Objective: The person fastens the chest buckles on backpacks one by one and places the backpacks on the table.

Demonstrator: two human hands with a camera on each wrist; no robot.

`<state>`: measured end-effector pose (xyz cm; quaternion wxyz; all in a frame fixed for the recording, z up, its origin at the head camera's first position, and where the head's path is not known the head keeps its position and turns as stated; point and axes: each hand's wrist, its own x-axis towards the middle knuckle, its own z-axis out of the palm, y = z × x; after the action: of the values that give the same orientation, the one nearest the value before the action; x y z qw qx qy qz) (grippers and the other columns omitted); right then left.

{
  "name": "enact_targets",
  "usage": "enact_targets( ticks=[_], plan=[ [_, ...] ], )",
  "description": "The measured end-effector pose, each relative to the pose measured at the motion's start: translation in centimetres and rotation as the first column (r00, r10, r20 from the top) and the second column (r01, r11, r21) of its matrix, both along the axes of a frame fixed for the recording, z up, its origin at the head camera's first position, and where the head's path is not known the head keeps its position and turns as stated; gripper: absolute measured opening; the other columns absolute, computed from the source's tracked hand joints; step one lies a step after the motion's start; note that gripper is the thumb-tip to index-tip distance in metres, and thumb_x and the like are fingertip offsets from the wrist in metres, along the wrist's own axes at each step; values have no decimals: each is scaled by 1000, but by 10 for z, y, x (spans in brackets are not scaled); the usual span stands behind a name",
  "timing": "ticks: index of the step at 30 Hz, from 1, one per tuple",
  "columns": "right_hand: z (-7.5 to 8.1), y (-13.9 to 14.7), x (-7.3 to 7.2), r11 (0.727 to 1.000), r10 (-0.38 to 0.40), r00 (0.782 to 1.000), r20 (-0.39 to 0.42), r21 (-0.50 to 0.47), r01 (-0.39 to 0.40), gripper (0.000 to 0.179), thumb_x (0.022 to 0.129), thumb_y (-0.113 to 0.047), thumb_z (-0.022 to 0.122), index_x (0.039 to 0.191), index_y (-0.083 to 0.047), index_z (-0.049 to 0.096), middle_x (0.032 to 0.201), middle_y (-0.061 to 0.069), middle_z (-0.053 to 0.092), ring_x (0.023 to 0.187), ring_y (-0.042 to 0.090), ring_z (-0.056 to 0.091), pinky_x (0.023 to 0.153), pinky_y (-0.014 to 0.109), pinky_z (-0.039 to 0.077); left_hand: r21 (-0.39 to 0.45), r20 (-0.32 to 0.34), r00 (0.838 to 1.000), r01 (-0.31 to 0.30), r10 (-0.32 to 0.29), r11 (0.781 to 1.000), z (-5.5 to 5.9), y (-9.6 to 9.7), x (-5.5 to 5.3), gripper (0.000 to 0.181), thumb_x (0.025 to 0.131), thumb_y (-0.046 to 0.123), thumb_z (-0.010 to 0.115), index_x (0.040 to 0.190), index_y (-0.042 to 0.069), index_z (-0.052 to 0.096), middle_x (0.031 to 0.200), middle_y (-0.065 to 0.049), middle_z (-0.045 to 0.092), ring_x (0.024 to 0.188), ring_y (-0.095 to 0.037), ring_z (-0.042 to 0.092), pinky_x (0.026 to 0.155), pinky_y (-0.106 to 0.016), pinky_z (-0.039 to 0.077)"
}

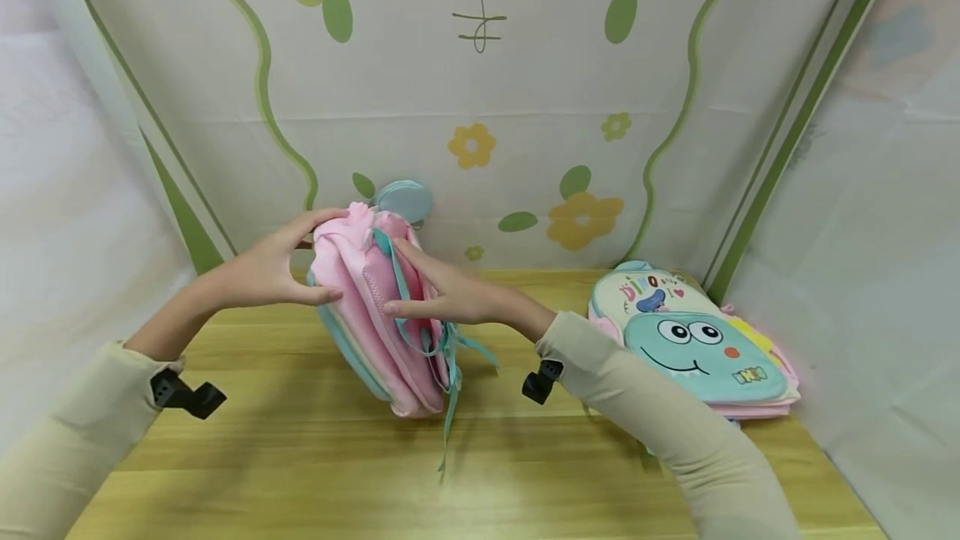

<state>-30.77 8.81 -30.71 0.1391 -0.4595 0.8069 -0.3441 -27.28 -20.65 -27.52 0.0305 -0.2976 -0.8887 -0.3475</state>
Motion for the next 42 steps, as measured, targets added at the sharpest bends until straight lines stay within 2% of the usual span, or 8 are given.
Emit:
enact_targets(
  ticks=[6, 11, 16, 21, 27, 30, 37, 42],
  plan=[
    [-18, 13, 0, 999, -30, 999, 14, 40, 29, 99, 95, -60, 62, 163, -35, -5, 170, -15, -3, 159, 12, 4, 127, 50, 18, -37, 80, 997, -1, 4, 999, 6, -15, 0, 95, 82, 27, 86, 158, 14, 31, 153, -9, 41, 132, -28, 46, 107, -54, 45],
    [-33, 23, 1, 994, -50, 998, 45, 96, 46, 101, 93, -65, 61, 163, -34, -3, 171, -14, 0, 158, 10, 6, 127, 48, 19, -29, 142, 990, 28, -23, 999, 11, -27, 0, 87, 85, 25, 84, 156, 15, 34, 157, -9, 39, 138, -35, 46, 110, -55, 46],
    [-49, 29, 1, 993, -22, 997, 71, 121, 14, 103, 92, -62, 65, 163, -34, -3, 173, -8, 1, 158, 8, 6, 127, 48, 19, -13, 208, 978, 12, -9, 1000, 11, -38, -1, 80, 84, 24, 85, 151, 20, 42, 153, -5, 44, 141, -35, 47, 111, -53, 45],
    [-66, 35, 1, 987, -34, 995, 97, 160, 18, 109, 89, -58, 71, 165, -29, -2, 173, -6, 3, 158, 13, 7, 126, 49, 20, -23, 222, 975, -11, 16, 1000, 11, -46, 0, 79, 83, 25, 86, 150, 23, 44, 152, -3, 46, 141, -32, 48, 110, -48, 46],
    [-83, 38, -1, 986, -34, 990, 135, 168, 11, 109, 90, -51, 75, 165, -21, 2, 173, 0, 7, 158, 17, 11, 126, 49, 22, -8, 236, 972, -10, 12, 1000, 9, -53, 0, 81, 84, 22, 86, 152, 22, 43, 153, -5, 46, 141, -34, 48, 110, -50, 47],
    [-91, 40, -2, 989, -23, 989, 146, 151, 0, 106, 91, -48, 75, 165, -24, 4, 172, -4, 11, 157, 17, 15, 125, 49, 24, -6, 240, 971, -15, 16, 1000, 7, -56, 0, 80, 84, 21, 85, 152, 22, 43, 153, -4, 46, 140, -33, 49, 108, -46, 49],
    [-109, 43, -3, 991, -34, 982, 188, 131, 9, 99, 90, -45, 77, 162, -42, 8, 169, -12, 16, 156, 15, 17, 125, 48, 24, 0, 246, 969, -30, 29, 1000, 3, -63, 1, 80, 83, 18, 86, 151, 20, 44, 152, -5, 47, 136, -31, 51, 97, -16, 49],
    [-116, 43, -3, 995, -29, 973, 230, 104, 5, 100, 89, -47, 77, 162, -41, 9, 169, -12, 17, 157, 15, 17, 125, 48, 26, 17, 269, 962, -41, 35, 999, 1, -67, 2, 80, 83, 16, 85, 151, 18, 44, 150, -5, 48, 132, -30, 54, 93, -20, 53]
  ],
)
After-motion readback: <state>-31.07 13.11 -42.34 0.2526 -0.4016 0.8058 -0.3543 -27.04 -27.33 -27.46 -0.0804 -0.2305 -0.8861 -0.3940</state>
